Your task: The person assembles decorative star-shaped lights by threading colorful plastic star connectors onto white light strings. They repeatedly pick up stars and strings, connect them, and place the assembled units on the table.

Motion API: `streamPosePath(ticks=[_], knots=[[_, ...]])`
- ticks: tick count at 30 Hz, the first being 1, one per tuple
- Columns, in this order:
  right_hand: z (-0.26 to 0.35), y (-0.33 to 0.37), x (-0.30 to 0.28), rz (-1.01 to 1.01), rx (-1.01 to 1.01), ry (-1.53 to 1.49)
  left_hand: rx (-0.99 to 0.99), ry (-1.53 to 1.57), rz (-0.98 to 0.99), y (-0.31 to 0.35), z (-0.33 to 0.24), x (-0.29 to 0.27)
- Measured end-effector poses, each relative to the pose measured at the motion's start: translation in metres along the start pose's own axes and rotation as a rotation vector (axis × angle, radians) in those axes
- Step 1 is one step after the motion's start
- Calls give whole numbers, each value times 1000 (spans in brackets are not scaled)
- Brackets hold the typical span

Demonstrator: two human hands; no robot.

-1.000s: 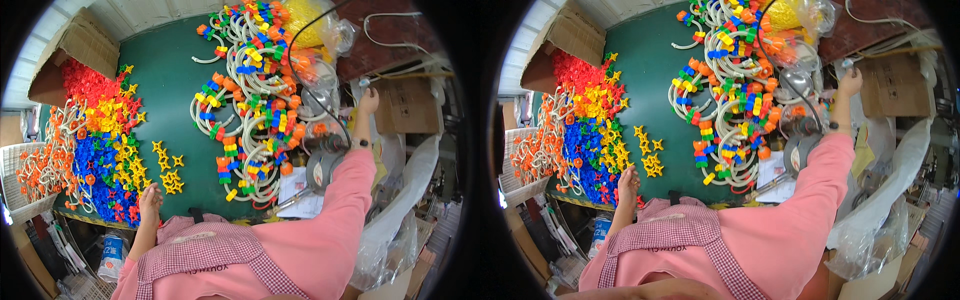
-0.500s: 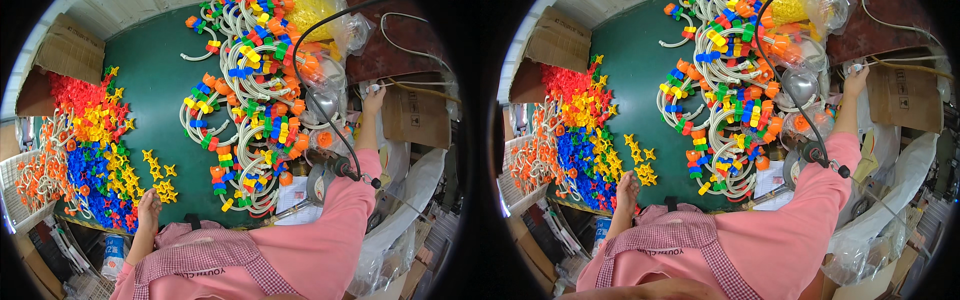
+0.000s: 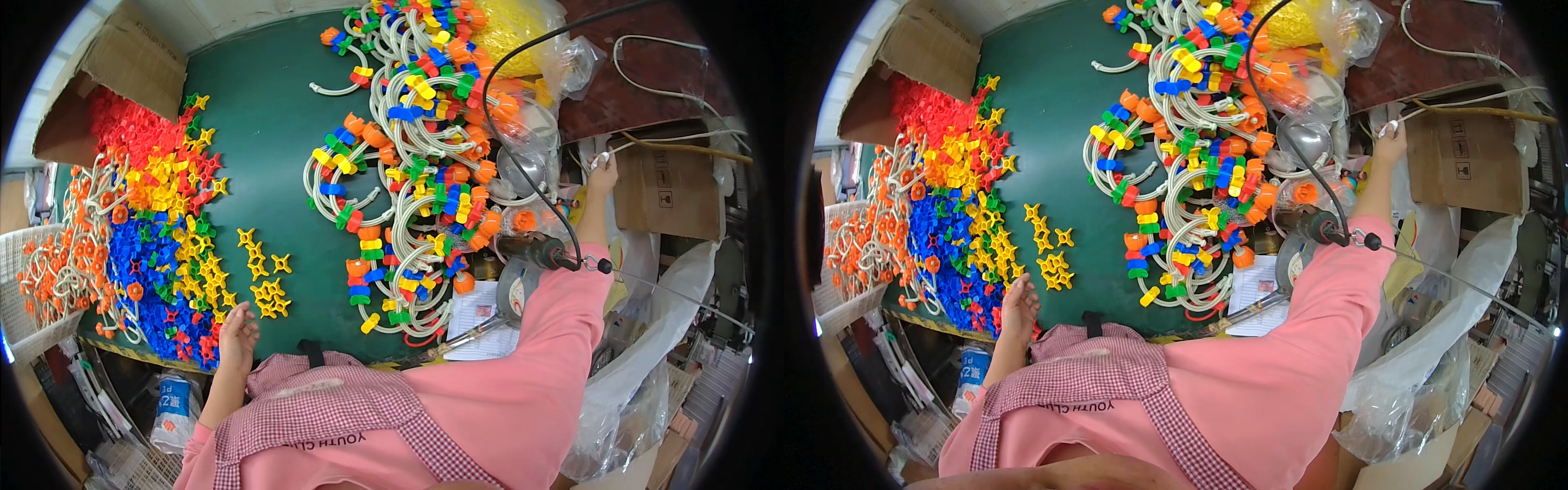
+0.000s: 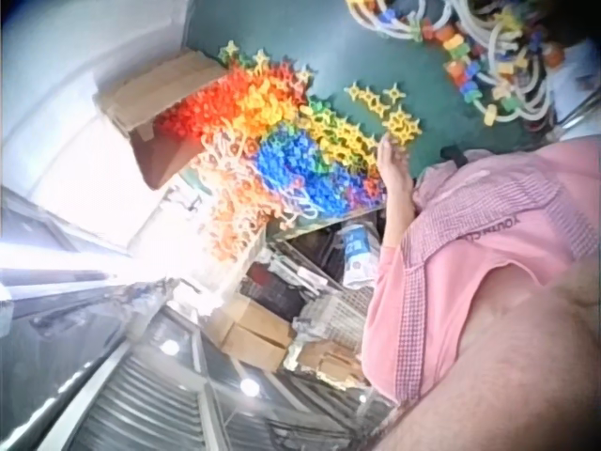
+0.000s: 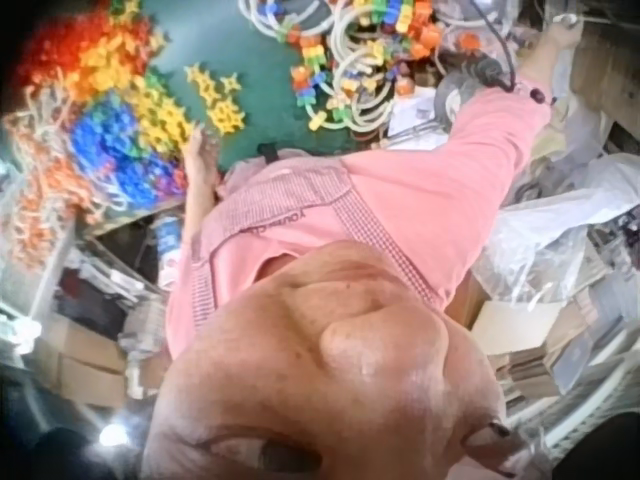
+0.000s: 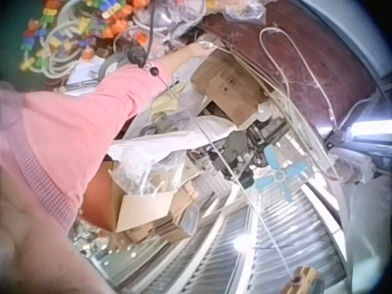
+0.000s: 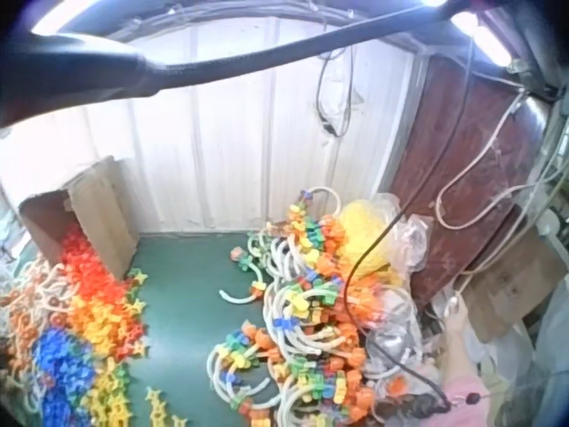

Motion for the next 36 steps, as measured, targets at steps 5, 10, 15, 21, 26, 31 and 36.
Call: streamPosePath(ticks=[5, 10, 15, 21, 26, 31, 36], knots=[[1, 7, 8, 31, -37, 85, -17, -4, -54, 6, 4, -11], [-14, -14, -8, -184, -132, 593, -53, 39, 28, 3, 10, -4], [3, 15, -113, -115, -69, 254, -51, 50, 128, 10, 7, -13], [176, 291, -7, -482, -339, 18, 127, 79, 102, 29, 13, -108], [224, 478, 48, 188, -390, 93, 187, 135, -28, 16, -1, -195], [244, 645, 121, 988, -299, 328, 458, -123, -158, -17, -45, -299], [250, 730, 188, 1102, 0, 173, 899, -565, -342, -79, -89, -391]])
Point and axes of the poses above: each hand's wrist, its own y-axis away from the middle knuckle, its own x-axis out of the palm, z = x × y, the point moved 1 cm from there along -y, towards the middle knuckle, and after that the axes turned 2 degrees about -x, right-handed, at the moved point
